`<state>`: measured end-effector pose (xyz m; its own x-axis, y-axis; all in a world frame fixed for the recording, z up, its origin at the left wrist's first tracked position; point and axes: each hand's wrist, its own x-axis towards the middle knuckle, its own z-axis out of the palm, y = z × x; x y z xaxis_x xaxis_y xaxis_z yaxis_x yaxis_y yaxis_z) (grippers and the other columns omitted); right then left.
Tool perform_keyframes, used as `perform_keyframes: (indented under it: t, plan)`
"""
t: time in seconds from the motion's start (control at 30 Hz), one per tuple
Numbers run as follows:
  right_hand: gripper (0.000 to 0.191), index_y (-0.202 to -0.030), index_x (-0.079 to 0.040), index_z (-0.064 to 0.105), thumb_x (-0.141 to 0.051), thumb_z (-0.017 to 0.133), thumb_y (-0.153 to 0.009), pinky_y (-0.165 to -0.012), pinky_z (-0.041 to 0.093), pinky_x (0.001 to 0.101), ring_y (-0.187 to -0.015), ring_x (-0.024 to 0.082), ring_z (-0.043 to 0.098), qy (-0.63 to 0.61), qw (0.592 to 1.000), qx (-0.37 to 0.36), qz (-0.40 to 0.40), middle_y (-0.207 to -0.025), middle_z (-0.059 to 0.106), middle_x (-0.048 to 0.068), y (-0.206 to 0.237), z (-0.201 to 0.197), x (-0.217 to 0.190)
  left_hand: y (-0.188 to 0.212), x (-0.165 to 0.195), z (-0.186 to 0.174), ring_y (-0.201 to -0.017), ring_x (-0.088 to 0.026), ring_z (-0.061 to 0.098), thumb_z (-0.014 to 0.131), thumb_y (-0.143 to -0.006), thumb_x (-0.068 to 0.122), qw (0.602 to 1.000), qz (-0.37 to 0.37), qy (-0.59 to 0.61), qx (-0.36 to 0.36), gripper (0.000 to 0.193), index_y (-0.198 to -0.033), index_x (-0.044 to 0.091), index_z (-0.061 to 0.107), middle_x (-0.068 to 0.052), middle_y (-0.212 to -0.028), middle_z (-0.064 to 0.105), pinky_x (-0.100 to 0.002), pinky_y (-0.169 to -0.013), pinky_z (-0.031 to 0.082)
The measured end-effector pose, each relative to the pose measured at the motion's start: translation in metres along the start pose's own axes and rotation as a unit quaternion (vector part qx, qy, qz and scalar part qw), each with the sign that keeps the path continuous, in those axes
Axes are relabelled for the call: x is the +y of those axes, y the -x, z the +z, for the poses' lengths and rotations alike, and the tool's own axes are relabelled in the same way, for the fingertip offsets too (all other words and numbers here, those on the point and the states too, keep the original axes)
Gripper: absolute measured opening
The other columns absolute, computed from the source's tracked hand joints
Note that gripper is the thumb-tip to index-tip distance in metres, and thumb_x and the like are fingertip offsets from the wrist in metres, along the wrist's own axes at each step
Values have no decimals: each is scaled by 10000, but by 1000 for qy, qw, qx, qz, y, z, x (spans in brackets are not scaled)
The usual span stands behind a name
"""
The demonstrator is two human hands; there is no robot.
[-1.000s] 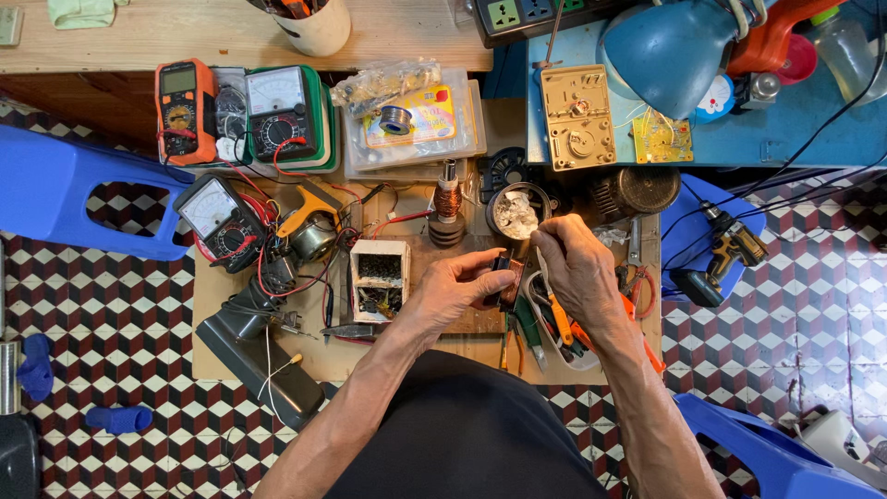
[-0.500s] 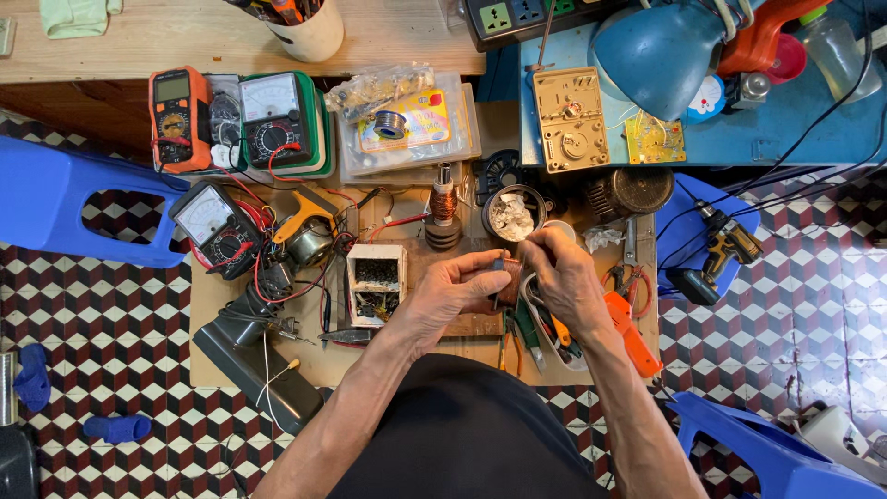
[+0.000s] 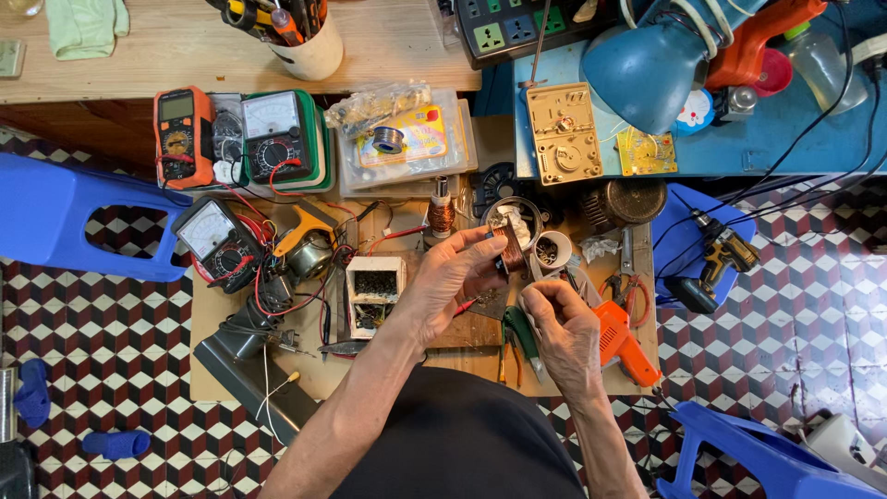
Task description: The person winds copper wire around a small cylindrical core using both hands. They repeatedly dip the wire into a small container of white paste and continue winding, occasionally rotating the core to adjust the coil.
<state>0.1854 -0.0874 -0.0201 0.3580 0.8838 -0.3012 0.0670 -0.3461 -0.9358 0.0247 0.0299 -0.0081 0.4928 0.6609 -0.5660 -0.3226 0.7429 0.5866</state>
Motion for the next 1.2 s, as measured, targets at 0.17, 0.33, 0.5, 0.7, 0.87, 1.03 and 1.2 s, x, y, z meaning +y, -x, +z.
perform_keyframes:
  t: [0.17, 0.33, 0.5, 0.7, 0.87, 1.03, 1.2]
  plan:
    - [196, -1006, -26, 709, -213, 654, -992, -604, 522, 192, -707, 42, 619, -11, 1000, 12, -26, -826, 688, -8, 2, -1, -2, -4, -2, -1, -954, -154, 728, 792, -844, 256, 1000, -2, -13, -6, 584, -1328, 49, 541, -73, -1088, 730, -304, -851, 639]
    - [192, -1021, -31, 710, -212, 648, -998, -619, 505, 194, -720, 41, 612, -12, 1000, 15, -19, -842, 695, -1, 0, -4, 1, -8, -6, -4, -964, -156, 734, 787, -849, 248, 1000, -8, 5, -20, 553, -1305, 52, 543, -76, -1093, 734, -301, -854, 640]
    - [203, -1016, -28, 710, -222, 658, -989, -654, 536, 194, -739, 50, 645, -2, 999, 24, -26, -844, 711, 5, 0, -8, 3, -11, -12, -7, -963, -155, 723, 783, -871, 246, 999, -2, 3, -34, 531, -1306, 50, 551, -86, -1088, 724, -300, -852, 641]
    - [203, -1023, -35, 712, -227, 659, -991, -680, 562, 214, -760, 71, 664, 4, 999, 21, -32, -857, 720, 29, 0, -8, 3, -12, -15, -4, -951, -155, 734, 783, -857, 249, 1000, 3, 4, -22, 535, -1297, 47, 554, -71, -1094, 714, -318, -864, 651]
    - [211, -1014, -46, 713, -244, 658, -970, -704, 611, 229, -768, 82, 712, 11, 999, 24, -34, -854, 746, 32, 0, -9, 2, -12, -12, -1, -950, -169, 736, 797, -833, 254, 1000, 1, -9, -17, 572, -1300, 40, 545, -94, -1098, 724, -326, -864, 645]
    - [210, -1012, -45, 718, -244, 664, -976, -694, 594, 231, -763, 84, 694, 19, 999, 21, -38, -850, 736, 33, 0, -10, 2, -11, -11, -2, -964, -178, 735, 806, -824, 262, 1000, 5, -23, -19, 610, -1325, 42, 538, -105, -1096, 720, -325, -875, 649]
    - [215, -1010, -44, 715, -250, 661, -977, -694, 591, 228, -764, 81, 694, 3, 999, 16, -37, -854, 736, 34, 1, -10, 1, -9, -11, -2, -963, -189, 737, 804, -818, 256, 1000, 3, -14, -20, 626, -1336, 36, 530, -108, -1092, 723, -329, -877, 646]
